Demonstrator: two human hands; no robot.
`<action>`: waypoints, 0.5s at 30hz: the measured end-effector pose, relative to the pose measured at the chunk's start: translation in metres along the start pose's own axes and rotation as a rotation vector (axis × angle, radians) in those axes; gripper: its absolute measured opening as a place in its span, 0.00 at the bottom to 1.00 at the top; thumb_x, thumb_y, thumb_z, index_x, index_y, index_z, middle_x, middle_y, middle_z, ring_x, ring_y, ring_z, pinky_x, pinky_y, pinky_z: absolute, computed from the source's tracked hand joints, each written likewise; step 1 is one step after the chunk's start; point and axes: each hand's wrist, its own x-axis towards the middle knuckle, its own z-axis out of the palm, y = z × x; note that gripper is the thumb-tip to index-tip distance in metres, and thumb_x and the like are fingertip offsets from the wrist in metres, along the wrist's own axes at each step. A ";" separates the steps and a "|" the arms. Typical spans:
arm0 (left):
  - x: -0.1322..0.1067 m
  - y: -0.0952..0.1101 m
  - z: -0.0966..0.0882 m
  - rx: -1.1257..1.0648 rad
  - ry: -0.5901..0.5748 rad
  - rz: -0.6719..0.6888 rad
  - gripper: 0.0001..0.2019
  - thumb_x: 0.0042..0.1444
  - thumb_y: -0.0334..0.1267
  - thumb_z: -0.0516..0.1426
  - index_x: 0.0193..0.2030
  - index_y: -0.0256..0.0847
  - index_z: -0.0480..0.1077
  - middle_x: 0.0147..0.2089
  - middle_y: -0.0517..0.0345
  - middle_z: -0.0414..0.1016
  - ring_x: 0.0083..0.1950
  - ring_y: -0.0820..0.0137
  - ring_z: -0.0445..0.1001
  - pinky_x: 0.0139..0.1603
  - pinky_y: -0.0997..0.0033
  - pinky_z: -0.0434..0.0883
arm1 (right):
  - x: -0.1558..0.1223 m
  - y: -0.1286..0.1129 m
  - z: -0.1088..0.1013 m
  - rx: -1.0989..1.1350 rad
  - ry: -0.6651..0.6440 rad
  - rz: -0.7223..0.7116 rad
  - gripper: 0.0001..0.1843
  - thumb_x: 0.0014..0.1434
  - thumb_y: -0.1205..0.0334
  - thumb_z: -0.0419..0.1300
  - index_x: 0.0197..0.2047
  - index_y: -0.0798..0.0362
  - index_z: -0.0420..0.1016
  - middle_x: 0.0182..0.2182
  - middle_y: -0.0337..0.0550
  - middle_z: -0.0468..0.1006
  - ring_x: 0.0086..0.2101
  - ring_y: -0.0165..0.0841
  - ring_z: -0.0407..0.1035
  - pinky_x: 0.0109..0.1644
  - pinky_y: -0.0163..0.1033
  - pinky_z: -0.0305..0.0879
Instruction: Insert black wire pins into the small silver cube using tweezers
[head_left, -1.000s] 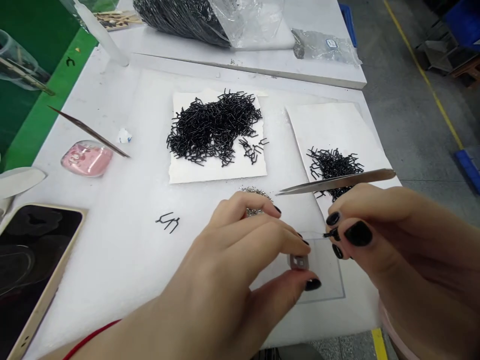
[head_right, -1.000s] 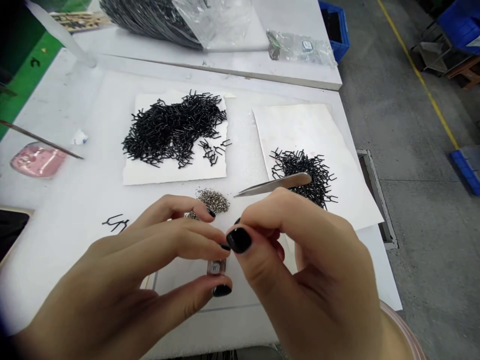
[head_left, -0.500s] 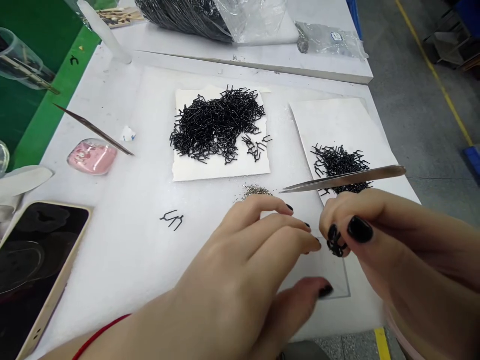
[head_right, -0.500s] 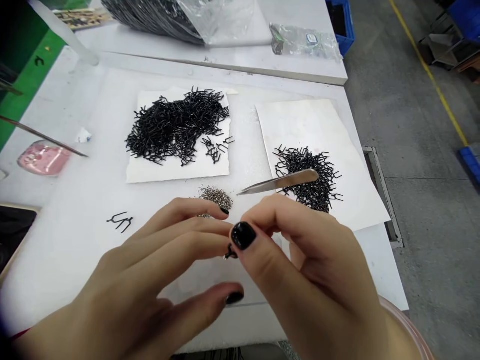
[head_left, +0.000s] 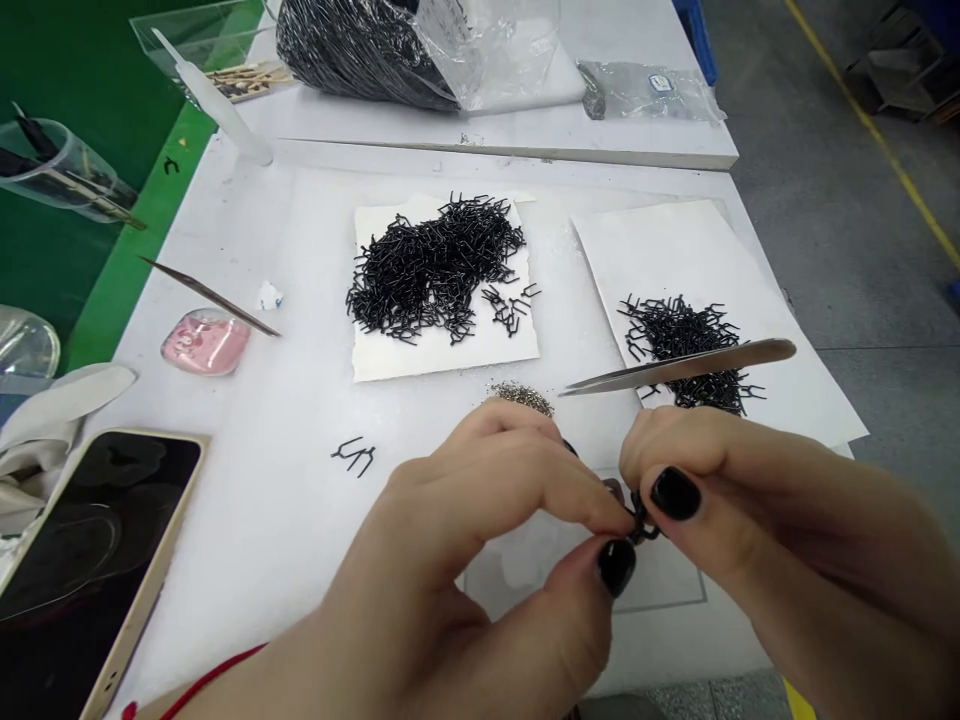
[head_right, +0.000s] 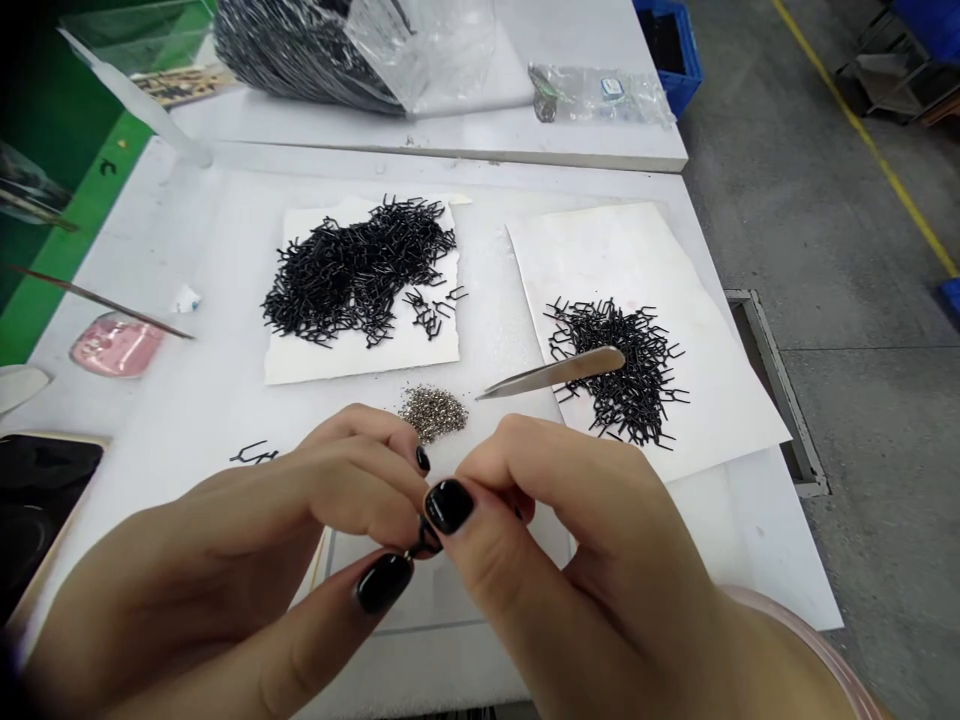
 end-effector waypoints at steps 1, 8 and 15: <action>0.000 0.000 -0.001 -0.038 0.009 -0.014 0.04 0.57 0.33 0.60 0.39 0.44 0.73 0.32 0.56 0.76 0.41 0.62 0.74 0.48 0.57 0.73 | 0.000 0.000 -0.001 -0.006 -0.009 0.009 0.14 0.68 0.57 0.53 0.30 0.50 0.68 0.21 0.34 0.66 0.20 0.23 0.60 0.19 0.28 0.58; -0.002 0.000 -0.002 -0.238 0.065 -0.050 0.11 0.51 0.19 0.55 0.34 0.35 0.74 0.28 0.58 0.72 0.34 0.70 0.70 0.47 0.62 0.72 | 0.002 0.000 -0.003 -0.119 0.009 -0.055 0.12 0.67 0.60 0.54 0.31 0.50 0.72 0.22 0.34 0.71 0.20 0.23 0.63 0.19 0.28 0.59; 0.004 0.000 -0.003 -0.190 0.035 -0.002 0.12 0.49 0.18 0.54 0.33 0.38 0.73 0.28 0.60 0.76 0.31 0.72 0.70 0.45 0.63 0.70 | 0.008 -0.003 0.002 -0.135 0.056 -0.113 0.17 0.64 0.62 0.56 0.23 0.52 0.64 0.23 0.36 0.75 0.21 0.25 0.66 0.20 0.30 0.60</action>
